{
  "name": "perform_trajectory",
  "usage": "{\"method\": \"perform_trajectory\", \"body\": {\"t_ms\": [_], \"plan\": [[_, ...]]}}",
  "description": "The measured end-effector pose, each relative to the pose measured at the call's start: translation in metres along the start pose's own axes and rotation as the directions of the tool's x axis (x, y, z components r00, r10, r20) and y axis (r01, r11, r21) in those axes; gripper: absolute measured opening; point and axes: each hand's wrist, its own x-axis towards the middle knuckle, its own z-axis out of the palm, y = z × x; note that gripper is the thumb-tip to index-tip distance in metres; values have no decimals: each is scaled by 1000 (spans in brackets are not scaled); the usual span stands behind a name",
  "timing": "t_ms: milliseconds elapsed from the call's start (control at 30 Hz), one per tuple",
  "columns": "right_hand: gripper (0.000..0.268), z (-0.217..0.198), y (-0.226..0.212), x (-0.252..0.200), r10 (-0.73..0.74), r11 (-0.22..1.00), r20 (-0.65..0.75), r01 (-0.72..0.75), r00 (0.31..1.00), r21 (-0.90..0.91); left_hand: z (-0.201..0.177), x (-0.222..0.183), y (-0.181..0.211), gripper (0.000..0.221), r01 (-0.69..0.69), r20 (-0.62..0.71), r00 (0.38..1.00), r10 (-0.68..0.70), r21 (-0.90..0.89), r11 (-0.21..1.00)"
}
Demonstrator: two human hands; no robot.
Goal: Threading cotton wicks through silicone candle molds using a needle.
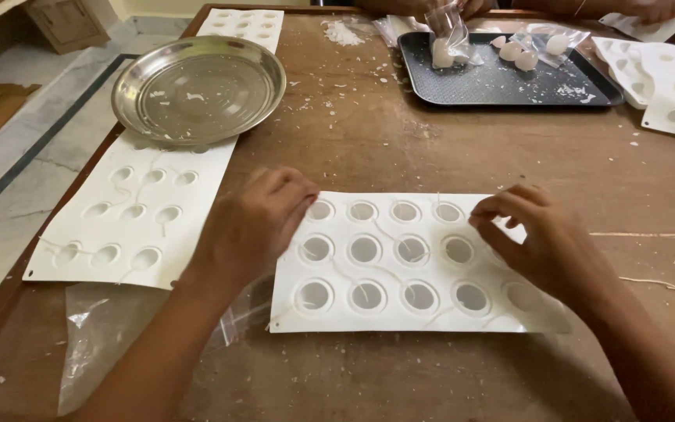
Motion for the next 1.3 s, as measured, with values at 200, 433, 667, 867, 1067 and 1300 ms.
{"method": "perform_trajectory", "body": {"t_ms": [200,433,667,867,1067,1300], "plan": [[17,10,-28,-9,-453,890,-5,452,891,-58,10,2,43,12,-63,12,998,64,-121,991],[21,8,-51,-15,-357,929,22,357,934,-101,11,-1,56,13,-4,43,999,14,-220,975],[16,1,-57,-14,-347,938,15,346,938,30,11,-3,65,16,79,68,995,-66,-218,973],[15,-3,-55,-15,-49,966,133,13,990,259,14,-9,67,18,123,118,988,-96,-243,962],[22,0,-40,-14,78,915,162,-135,984,380,13,-8,68,20,183,197,971,-138,-235,955],[23,-8,-41,-13,-214,962,-31,216,976,166,13,-11,71,20,140,180,979,-93,-263,955]]}}
